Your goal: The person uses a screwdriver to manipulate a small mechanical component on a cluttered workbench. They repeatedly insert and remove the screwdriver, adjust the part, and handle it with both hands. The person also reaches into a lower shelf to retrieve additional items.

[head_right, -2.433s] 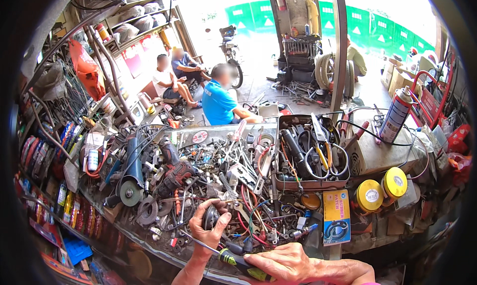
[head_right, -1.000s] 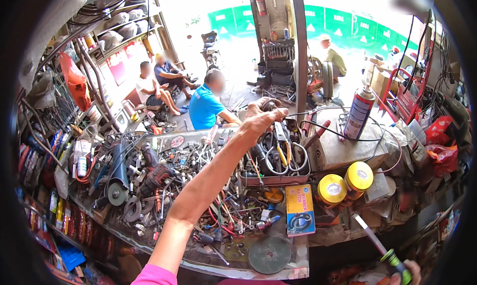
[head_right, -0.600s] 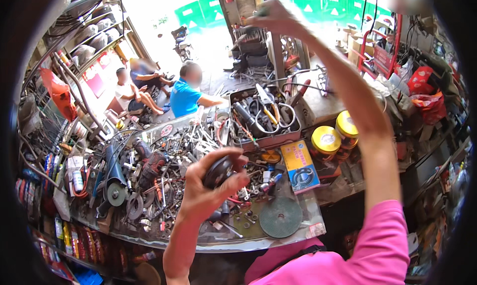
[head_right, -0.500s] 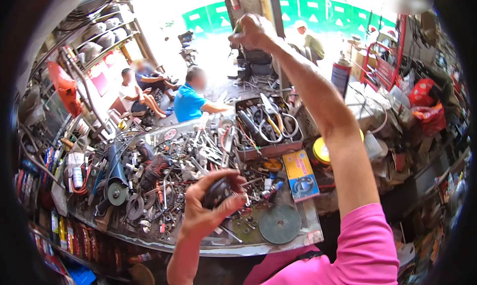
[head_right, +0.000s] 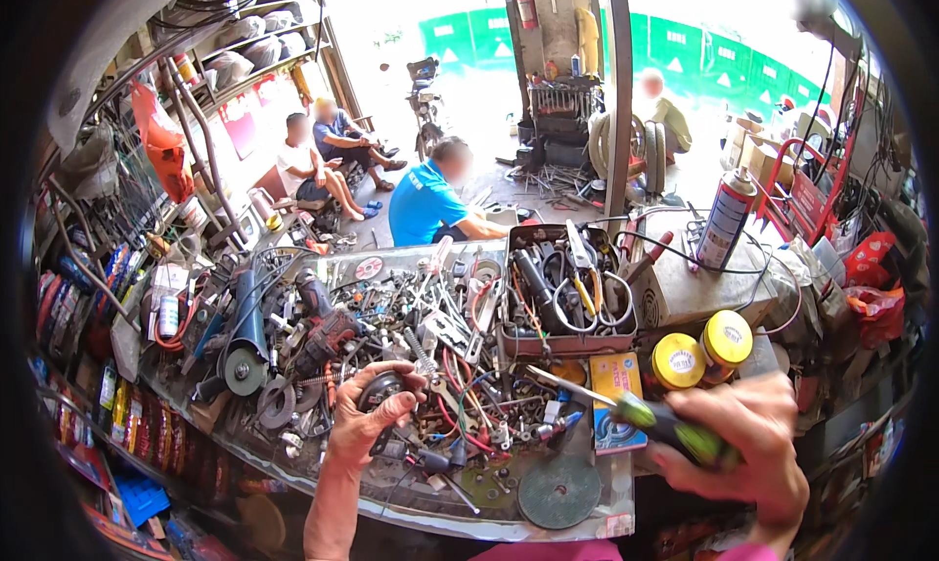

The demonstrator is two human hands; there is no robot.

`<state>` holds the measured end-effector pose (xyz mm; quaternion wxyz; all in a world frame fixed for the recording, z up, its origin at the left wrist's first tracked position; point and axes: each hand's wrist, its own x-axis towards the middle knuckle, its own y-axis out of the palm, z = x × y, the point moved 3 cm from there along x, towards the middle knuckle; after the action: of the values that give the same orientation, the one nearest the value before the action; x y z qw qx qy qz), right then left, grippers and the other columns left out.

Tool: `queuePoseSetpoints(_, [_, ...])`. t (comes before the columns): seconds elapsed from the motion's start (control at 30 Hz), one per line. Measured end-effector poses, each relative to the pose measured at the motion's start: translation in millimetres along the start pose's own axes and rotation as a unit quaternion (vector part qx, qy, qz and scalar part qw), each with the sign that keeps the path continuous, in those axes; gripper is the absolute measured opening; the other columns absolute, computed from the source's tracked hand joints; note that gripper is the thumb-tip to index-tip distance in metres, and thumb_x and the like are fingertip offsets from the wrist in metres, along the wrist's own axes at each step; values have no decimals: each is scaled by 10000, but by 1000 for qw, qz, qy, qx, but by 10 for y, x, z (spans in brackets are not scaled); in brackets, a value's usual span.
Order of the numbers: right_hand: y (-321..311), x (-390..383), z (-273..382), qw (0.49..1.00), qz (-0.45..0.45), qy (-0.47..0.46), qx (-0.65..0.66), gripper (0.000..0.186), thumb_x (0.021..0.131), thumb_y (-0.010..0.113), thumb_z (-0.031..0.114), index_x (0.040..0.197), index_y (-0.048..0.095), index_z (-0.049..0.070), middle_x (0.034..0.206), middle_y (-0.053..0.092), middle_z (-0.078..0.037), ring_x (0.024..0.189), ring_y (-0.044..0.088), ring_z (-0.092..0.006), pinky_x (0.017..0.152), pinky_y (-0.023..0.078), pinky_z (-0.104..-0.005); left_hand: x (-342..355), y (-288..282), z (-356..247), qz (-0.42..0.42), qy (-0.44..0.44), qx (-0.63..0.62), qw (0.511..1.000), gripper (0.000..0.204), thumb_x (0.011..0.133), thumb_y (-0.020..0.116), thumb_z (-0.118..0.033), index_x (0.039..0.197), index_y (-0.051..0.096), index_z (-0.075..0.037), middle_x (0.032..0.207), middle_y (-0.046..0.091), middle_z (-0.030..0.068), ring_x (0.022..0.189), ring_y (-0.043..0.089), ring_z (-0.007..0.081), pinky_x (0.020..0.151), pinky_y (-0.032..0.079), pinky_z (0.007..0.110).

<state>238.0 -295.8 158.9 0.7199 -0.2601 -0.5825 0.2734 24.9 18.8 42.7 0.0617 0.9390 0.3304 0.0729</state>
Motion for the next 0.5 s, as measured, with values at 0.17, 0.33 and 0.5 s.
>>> queuePoseSetpoints(0.17, [-467, -402, -9, 995, -31, 49, -81, 399, 645, 832, 265, 912, 688, 5, 686, 687, -91, 578, 674, -229, 585, 490, -301, 253, -199, 147, -38, 18, -4, 999, 388, 842, 792, -91, 1177, 629, 17, 995, 718, 92, 671, 610, 63, 577, 493, 195])
queuePoseSetpoints(0.33, [-246, -458, 76, 981, -58, 20, -183, 475, 685, 857, 285, 1035, 669, 24, 812, 712, -88, 678, 688, -234, 729, 487, -348, 329, -271, 273, -45, -22, -51, 997, 379, 854, 776, -72, 1188, 623, 20, 1013, 709, 122, 759, 656, 103, 576, 497, 212])
queuePoseSetpoints(0.5, [169, 106, 428, 992, -36, -48, -114, 532, 660, 900, 241, 1092, 656, 48, 806, 727, -79, 668, 701, -199, 655, 513, -329, 188, -738, -179, -96, 55, -12, 994, 352, 862, 755, -49, 1180, 619, 18, 1009, 703, 128, 762, 665, 126, 562, 495, 212])
